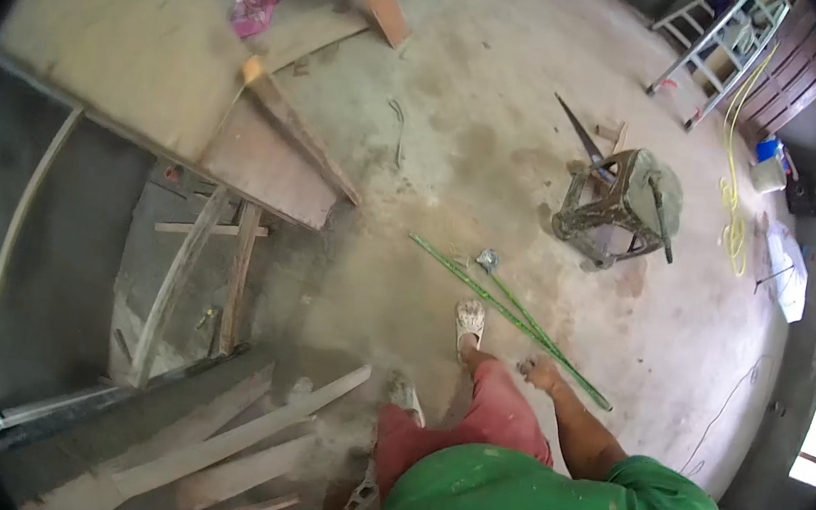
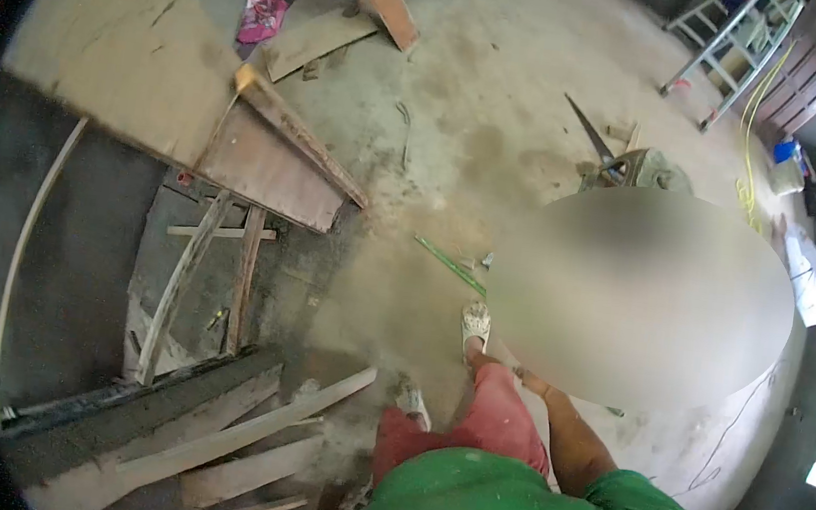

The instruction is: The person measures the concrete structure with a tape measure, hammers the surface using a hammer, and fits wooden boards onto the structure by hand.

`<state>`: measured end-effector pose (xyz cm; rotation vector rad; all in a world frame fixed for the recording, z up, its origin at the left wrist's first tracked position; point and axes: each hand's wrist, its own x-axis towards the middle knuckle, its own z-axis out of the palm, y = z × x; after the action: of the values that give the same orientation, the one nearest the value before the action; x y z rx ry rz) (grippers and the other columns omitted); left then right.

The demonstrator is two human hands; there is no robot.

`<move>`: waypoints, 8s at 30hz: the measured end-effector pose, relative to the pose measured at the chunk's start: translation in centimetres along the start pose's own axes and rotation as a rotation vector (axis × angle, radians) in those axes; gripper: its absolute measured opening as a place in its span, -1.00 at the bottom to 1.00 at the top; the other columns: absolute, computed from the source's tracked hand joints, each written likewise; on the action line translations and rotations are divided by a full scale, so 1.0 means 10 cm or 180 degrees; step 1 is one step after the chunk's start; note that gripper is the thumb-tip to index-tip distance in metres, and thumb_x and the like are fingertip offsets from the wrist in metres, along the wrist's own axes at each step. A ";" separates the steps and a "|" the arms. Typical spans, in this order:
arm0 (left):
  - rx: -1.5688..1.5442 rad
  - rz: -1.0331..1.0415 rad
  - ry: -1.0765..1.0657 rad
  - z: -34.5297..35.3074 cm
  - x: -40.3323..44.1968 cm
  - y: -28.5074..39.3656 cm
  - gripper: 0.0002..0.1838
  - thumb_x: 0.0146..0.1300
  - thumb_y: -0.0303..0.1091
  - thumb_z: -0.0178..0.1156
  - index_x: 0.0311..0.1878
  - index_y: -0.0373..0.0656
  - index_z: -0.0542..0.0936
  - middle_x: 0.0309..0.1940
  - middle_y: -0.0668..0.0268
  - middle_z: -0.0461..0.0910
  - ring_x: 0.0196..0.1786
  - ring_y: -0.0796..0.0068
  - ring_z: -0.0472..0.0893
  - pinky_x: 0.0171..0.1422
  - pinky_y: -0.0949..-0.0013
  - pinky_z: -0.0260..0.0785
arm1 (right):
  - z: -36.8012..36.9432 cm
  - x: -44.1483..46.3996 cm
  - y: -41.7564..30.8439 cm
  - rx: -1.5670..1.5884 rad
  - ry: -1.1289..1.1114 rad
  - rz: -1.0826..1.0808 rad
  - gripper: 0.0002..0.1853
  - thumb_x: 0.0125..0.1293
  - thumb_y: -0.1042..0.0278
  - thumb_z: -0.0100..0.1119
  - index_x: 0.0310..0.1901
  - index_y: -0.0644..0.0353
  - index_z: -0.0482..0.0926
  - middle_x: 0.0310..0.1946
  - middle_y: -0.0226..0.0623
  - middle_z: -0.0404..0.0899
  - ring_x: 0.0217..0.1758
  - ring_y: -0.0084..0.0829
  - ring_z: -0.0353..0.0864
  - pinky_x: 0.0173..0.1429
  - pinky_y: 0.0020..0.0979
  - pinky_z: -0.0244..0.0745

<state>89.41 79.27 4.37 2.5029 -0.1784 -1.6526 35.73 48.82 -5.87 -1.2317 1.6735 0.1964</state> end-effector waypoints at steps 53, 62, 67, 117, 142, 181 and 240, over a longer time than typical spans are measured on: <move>0.4812 0.3566 -0.0583 6.62 5.34 5.11 -0.71 0.20 -0.34 0.16 -0.01 -0.14 0.57 -0.06 0.08 0.61 0.02 0.16 0.64 -0.02 0.14 0.53 | 0.33 2.24 1.44 0.0281 -0.0304 0.1193 -0.78 0.30 0.22 0.25 -0.16 0.16 0.55 -0.43 0.00 0.60 -0.35 0.01 0.65 -0.30 -0.12 0.50; 0.2581 0.2929 -0.0856 4.71 3.91 5.84 -0.39 0.09 0.00 0.28 0.05 -0.33 0.49 -0.15 -0.08 0.62 -0.05 -0.08 0.62 0.04 0.02 0.47 | -0.69 0.42 0.85 0.0183 -0.0072 0.2076 -0.66 0.22 0.07 0.30 -0.24 0.22 0.55 -0.41 0.07 0.59 -0.28 0.12 0.61 -0.22 -0.01 0.46; 0.1805 0.2520 -0.1217 3.06 2.07 6.44 -0.35 0.07 -0.01 0.40 0.13 -0.23 0.50 -0.14 0.04 0.67 -0.02 0.26 0.65 0.05 0.21 0.47 | -1.75 -0.15 0.05 0.0537 0.0503 0.1517 -0.68 0.21 0.13 0.29 -0.35 0.28 0.56 -0.53 -0.03 0.60 -0.44 -0.08 0.63 -0.30 -0.15 0.48; -0.2625 0.2829 -0.0957 2.05 0.08 19.39 -0.60 0.32 -0.03 0.17 0.09 -0.06 0.47 -0.11 0.45 0.54 -0.24 0.53 0.59 -0.30 0.38 0.45 | -11.94 6.91 -6.21 0.1163 0.1234 0.0100 -0.35 0.41 -0.32 -0.10 -0.45 0.22 0.48 -0.71 -0.42 0.37 -0.75 -0.57 0.27 -0.67 -0.45 0.17; -0.0085 0.3241 0.5143 -3.31 3.02 25.28 -0.49 0.04 -0.31 0.26 0.10 -0.30 0.52 -0.03 -0.01 0.60 0.11 -0.01 0.54 0.10 0.07 0.44 | -15.89 8.58 -14.42 -0.1524 0.1991 -0.2607 -0.70 0.37 0.28 0.12 -0.45 0.31 0.43 -0.66 -0.19 0.35 -0.57 -0.41 0.36 -0.41 -0.30 0.27; -0.2208 -0.1428 0.4939 -0.56 3.31 23.61 -0.04 0.05 -0.60 0.12 0.52 -0.28 -0.12 0.48 -0.21 -0.12 0.47 -0.34 0.06 0.39 -0.26 0.13 | -11.91 13.01 -19.76 -0.3923 0.0546 -0.5191 -0.23 0.31 -0.13 0.15 0.38 0.27 0.25 0.20 0.24 0.41 0.30 0.12 0.38 0.35 -0.03 0.25; -0.4534 -0.2029 0.4079 6.21 -0.59 15.75 -0.49 0.19 -0.18 0.25 0.17 -0.26 0.53 0.09 -0.09 0.56 0.14 0.07 0.56 0.24 0.22 0.39 | -8.00 6.02 -10.17 -0.1906 -0.3933 -0.6421 -0.50 0.47 -0.04 0.00 0.08 0.30 0.59 0.04 -0.01 0.62 0.14 -0.07 0.58 0.19 -0.20 0.41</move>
<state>26.34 -77.65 13.72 1.7866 1.3926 0.2530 68.38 -86.31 26.37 -1.9562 -1.0293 0.0980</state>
